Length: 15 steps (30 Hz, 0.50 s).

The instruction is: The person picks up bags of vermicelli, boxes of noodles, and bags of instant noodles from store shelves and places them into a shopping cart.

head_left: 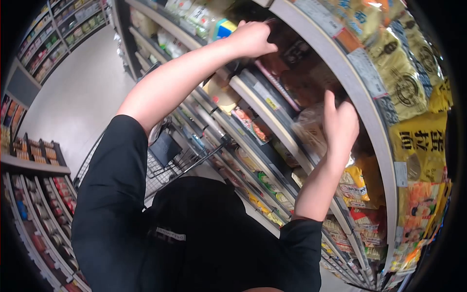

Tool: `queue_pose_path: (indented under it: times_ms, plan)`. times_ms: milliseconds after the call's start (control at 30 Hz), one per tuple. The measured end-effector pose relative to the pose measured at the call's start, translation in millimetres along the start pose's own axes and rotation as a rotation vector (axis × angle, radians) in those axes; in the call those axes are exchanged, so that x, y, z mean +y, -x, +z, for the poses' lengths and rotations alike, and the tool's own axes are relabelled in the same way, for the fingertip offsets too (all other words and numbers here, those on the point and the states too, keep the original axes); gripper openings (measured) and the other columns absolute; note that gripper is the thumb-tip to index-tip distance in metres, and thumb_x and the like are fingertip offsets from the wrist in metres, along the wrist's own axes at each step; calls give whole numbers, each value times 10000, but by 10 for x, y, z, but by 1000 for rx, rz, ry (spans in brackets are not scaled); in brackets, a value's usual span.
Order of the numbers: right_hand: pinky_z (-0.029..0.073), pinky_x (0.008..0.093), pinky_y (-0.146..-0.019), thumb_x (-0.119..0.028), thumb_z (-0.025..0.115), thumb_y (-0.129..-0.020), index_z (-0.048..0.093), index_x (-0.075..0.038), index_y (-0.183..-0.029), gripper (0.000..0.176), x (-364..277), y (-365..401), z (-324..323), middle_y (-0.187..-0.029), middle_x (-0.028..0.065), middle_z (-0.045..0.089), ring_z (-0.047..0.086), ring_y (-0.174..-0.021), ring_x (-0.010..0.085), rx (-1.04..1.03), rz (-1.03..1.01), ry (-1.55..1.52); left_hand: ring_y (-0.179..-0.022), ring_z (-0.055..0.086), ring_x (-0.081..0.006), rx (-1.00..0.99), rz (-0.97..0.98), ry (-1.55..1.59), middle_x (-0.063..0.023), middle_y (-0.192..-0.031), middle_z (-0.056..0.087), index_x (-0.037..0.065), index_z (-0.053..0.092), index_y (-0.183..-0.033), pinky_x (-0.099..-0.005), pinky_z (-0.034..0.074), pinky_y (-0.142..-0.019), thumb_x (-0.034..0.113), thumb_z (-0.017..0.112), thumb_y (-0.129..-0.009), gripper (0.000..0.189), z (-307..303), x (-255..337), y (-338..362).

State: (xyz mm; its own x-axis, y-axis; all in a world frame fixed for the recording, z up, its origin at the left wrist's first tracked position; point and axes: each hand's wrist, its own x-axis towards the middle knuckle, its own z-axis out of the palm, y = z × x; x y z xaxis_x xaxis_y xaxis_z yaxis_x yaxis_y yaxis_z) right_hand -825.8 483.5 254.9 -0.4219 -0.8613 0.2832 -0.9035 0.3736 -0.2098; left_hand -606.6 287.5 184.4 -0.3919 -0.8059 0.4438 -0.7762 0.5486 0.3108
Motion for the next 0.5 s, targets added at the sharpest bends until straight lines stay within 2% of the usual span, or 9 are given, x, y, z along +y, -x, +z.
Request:
queue_pose_path:
  times_ms: [33, 67, 133, 167, 200, 267, 333, 400, 500]
  plan:
    - [385, 482, -1114, -368, 690, -934, 651, -13, -1282, 498, -17, 275, 137, -1351, 225, 595, 522, -1329, 358, 226, -170, -27, -1078, 679, -408, 336, 105, 110, -275, -1157, 697, -55, 603, -1264, -522, 476, -997, 487, 702, -879, 671, 20, -118, 189]
    - [371, 514, -1116, -304, 719, -910, 678, -2, -1230, 441, -33, 500, 310, -1294, 218, 621, 526, -1302, 385, 451, -344, -68, -1006, 704, -403, 449, 155, 208, -237, -1104, 727, -34, 653, -1205, -491, 510, -964, 455, 699, -893, 581, -32, -283, 351]
    - [355, 554, -1108, -205, 729, -860, 685, -24, -1203, 391, -110, 803, 702, -1217, 170, 640, 526, -1247, 411, 605, -733, -325, -993, 722, -368, 533, 150, 326, -211, -1074, 744, -22, 675, -1181, -436, 545, -921, 415, 687, -908, 516, -242, -643, 830]
    - [370, 545, -1097, -115, 723, -812, 674, -26, -1183, 384, -153, 943, 970, -1200, 161, 637, 540, -1217, 410, 561, -835, -394, -1016, 690, -261, 398, -68, 403, -155, -1117, 720, -11, 629, -1250, -375, 541, -918, 249, 691, -909, 433, -447, -826, 1113]
    - [383, 530, -1087, -70, 720, -776, 665, -16, -1141, 373, -283, 1082, 1198, -1166, 153, 640, 558, -1189, 389, 414, -900, -505, -1039, 657, -154, 262, -280, 479, -99, -1160, 696, 1, 582, -1320, -314, 537, -915, 84, 695, -911, 432, -638, -1024, 1414]
    - [445, 487, -1036, -84, 761, -787, 650, -11, -1132, 369, -576, 1221, 1753, -1149, 177, 649, 596, -1122, 385, 74, -1006, -738, -1125, 704, -268, 464, -353, 313, -150, -1181, 739, 15, 665, -1265, -383, 526, -992, 314, 683, -965, 424, -400, -2035, 1885]
    - [499, 464, -955, -171, 759, -873, 594, 10, -1243, 444, -807, 1353, 2368, -1157, 219, 659, 633, -1058, 396, -391, -960, -710, -1016, 732, -328, 528, -586, 228, -204, -1099, 745, -5, 677, -1197, -392, 562, -898, 357, 696, -908, 464, -324, -2769, 2471]
    - [529, 446, -926, -275, 766, -910, 553, 32, -1321, 555, -1023, 1489, 3084, -1155, 239, 667, 667, -1017, 374, -686, -920, -699, -1035, 730, -311, 364, -876, 134, -201, -1100, 749, -6, 681, -1196, -390, 549, -930, 314, 694, -919, 424, -196, -3159, 3074]
    - [538, 421, -898, -387, 801, -868, 551, 63, -1304, 675, -1463, 1705, 3708, -1101, 245, 679, 677, -1021, 352, -1016, -718, -688, -1057, 724, -294, 269, -998, 247, -191, -1108, 753, -26, 677, -1203, -378, 538, -951, 323, 698, -932, 442, 369, -3534, 3824]
